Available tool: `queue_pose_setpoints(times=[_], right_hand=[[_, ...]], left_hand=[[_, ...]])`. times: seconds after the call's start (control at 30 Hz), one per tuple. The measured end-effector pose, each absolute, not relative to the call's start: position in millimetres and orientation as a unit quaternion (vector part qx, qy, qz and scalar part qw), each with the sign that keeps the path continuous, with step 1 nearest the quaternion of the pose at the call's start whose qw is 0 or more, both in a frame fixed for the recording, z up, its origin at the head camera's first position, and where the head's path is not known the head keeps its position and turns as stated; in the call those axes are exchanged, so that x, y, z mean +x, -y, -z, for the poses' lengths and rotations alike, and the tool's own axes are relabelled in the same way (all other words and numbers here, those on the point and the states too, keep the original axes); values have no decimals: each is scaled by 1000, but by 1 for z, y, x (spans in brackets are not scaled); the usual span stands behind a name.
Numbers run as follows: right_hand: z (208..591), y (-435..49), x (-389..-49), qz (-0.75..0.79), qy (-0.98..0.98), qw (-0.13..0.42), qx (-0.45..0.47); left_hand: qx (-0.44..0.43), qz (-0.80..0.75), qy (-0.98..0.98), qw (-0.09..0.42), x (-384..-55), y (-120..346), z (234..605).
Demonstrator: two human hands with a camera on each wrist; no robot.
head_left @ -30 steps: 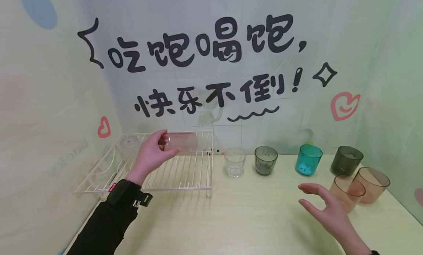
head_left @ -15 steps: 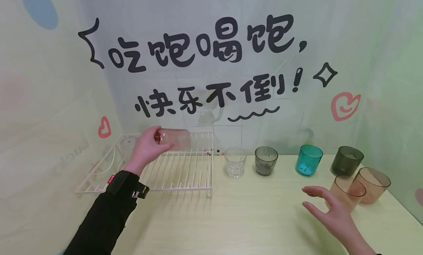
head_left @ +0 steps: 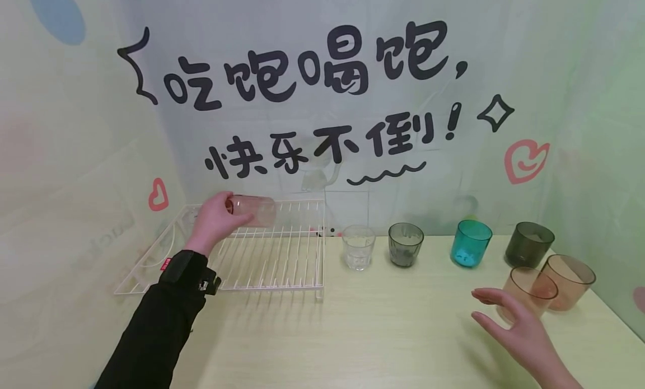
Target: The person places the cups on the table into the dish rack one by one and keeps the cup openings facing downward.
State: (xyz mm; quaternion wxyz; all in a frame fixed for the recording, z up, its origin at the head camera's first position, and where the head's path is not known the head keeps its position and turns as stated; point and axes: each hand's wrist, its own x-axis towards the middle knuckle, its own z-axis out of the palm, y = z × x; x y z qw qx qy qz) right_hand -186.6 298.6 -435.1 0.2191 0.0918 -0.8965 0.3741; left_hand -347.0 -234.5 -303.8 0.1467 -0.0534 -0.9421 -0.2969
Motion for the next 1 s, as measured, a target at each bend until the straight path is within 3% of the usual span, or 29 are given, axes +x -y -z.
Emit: queue_pose_setpoints(times=[0.37, 1.0], right_hand=[[436, -311, -178, -373, 910, 176, 35], [437, -327, -173, -332, 929, 165, 4]], left_hand=[[-36, 298, 944, 138, -353, 241, 306], [-12, 258, 953, 161, -369, 246, 320]])
